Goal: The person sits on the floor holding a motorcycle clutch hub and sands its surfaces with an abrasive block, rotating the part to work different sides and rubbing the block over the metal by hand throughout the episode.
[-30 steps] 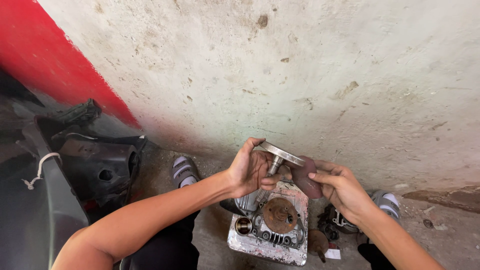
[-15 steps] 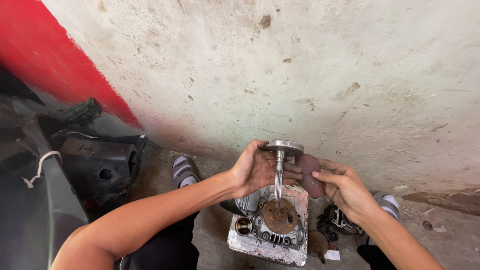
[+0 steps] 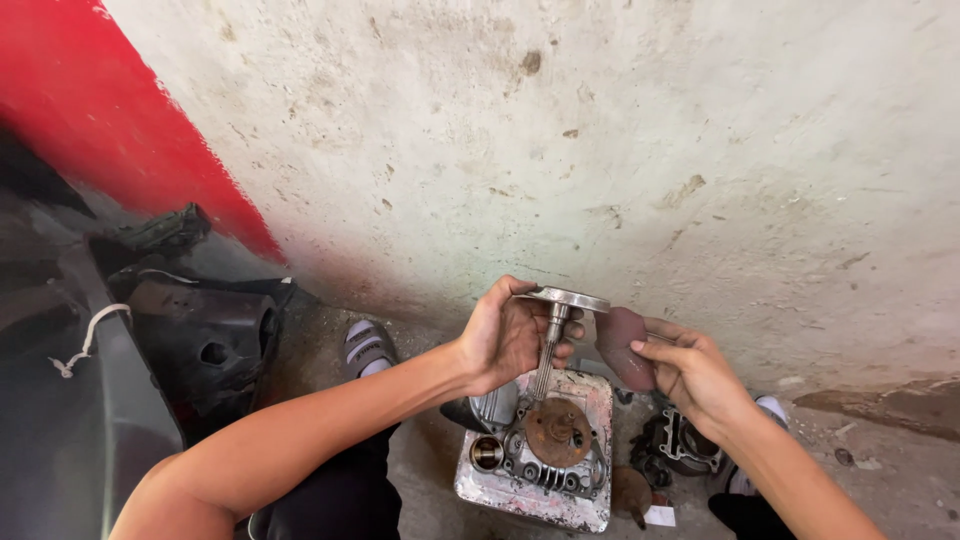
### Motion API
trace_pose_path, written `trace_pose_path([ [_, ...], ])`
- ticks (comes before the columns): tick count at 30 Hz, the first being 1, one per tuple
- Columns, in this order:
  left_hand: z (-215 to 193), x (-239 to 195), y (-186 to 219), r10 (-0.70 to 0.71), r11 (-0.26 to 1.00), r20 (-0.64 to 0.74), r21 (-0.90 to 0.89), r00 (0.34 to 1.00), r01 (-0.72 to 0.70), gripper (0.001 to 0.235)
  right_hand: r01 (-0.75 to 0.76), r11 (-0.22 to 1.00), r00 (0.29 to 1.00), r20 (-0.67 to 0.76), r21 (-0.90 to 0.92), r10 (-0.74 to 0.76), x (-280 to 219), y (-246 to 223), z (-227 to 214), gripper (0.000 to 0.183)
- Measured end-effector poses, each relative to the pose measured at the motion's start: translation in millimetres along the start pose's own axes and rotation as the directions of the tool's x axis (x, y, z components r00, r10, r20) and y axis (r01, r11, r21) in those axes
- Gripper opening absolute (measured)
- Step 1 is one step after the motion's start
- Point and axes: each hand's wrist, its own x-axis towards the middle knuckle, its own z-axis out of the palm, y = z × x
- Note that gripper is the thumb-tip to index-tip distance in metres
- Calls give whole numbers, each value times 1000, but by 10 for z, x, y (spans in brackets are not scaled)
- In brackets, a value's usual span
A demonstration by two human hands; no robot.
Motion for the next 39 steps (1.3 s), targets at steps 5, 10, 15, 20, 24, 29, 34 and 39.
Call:
trace_pose_path([
  [5, 58, -31, -15, 43, 999, 11, -25, 999, -42, 62, 38, 999, 998, -49, 17, -38, -40, -47, -65, 41],
  [10, 207, -115, 4, 45, 999, -86, 19, 995, -44, 75, 110, 993, 993, -53, 36, -108, -140, -150, -78, 42],
  [15, 396, -258, -116, 77, 997, -127, 9, 989, -76, 73, 277, 959, 951, -129, -60, -282, -314, -226, -104, 48],
  [20, 529, -414, -342, 72, 997, -192, 42, 979, -65, 75, 476, 836, 812, -229, -274, -537, -564, -130, 49, 52],
  [24, 767, -603, -479, 90, 996, -226, 44, 970, -82, 76, 596, 630, 669, -126, -497, -732, -919, 67, 391, 39],
  [29, 960, -940, -724, 166, 986, -192, 6, 967, -168, 78, 463, 618, 655, -225, -635, -721, -1361, 316, 618, 33],
  [34, 1225, -1355, -947, 173, 975, -168, -111, 970, -193, 79, 782, 337, 384, -20, -525, -923, -1969, 330, 1051, 35],
  [39, 1258, -1574, -1330, 108, 975, -292, -157, 950, -159, 74, 797, 197, 250, 14, -571, -968, -2341, 601, 1407, 29],
])
